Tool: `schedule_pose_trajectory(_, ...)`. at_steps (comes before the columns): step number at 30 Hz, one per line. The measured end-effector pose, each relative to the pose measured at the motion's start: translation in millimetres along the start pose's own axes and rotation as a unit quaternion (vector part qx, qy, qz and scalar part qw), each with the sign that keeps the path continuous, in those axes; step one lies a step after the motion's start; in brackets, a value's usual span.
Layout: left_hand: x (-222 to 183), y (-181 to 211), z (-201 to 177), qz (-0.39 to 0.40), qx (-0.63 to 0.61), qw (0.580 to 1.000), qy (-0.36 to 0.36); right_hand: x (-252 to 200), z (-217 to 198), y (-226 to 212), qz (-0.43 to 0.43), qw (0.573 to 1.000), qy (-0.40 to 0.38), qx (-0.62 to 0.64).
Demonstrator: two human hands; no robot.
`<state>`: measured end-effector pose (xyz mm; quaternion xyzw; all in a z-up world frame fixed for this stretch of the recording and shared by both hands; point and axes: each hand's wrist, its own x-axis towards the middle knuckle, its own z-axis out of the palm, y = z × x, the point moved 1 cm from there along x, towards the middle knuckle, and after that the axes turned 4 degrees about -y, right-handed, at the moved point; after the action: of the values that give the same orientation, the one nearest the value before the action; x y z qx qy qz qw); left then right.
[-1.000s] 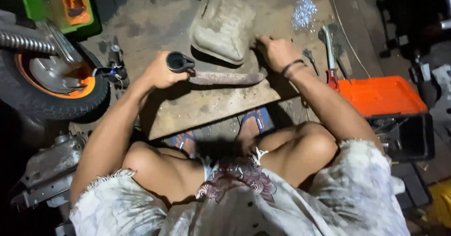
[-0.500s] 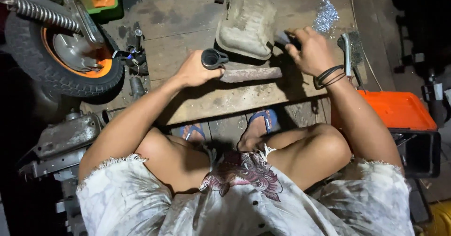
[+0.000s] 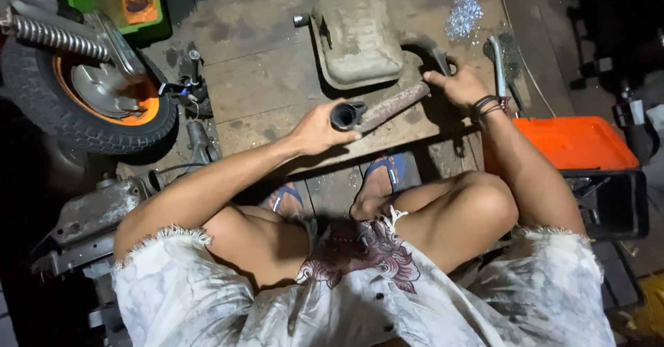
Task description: Scraping debris from a motorcycle muffler and fitting an exhaust pipe into it.
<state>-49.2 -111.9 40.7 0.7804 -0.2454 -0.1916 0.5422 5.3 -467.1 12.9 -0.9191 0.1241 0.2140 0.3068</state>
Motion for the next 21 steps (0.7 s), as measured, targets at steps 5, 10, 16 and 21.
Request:
schedule_pose_trajectory(5,9,-12,11,0.063,0.081,0.993,-0.059,20,11,-6,0.046,0.964,0.031,0.258)
schedule_pose_trajectory(10,19,2,22,0.088,0.078,0.993,0.011,92,11,-11,-0.069,0.964,0.048,0.253)
schedule_pose_trajectory(16,58,-2,42,0.020,0.108,0.992,0.068,149,-3,-50,-0.081,0.992,0.061,0.075)
schedule_pose_trajectory(21,88,-1,56,0.009,0.155,0.985,0.070,181,1,-37,-0.145,0.981,0.087,0.090)
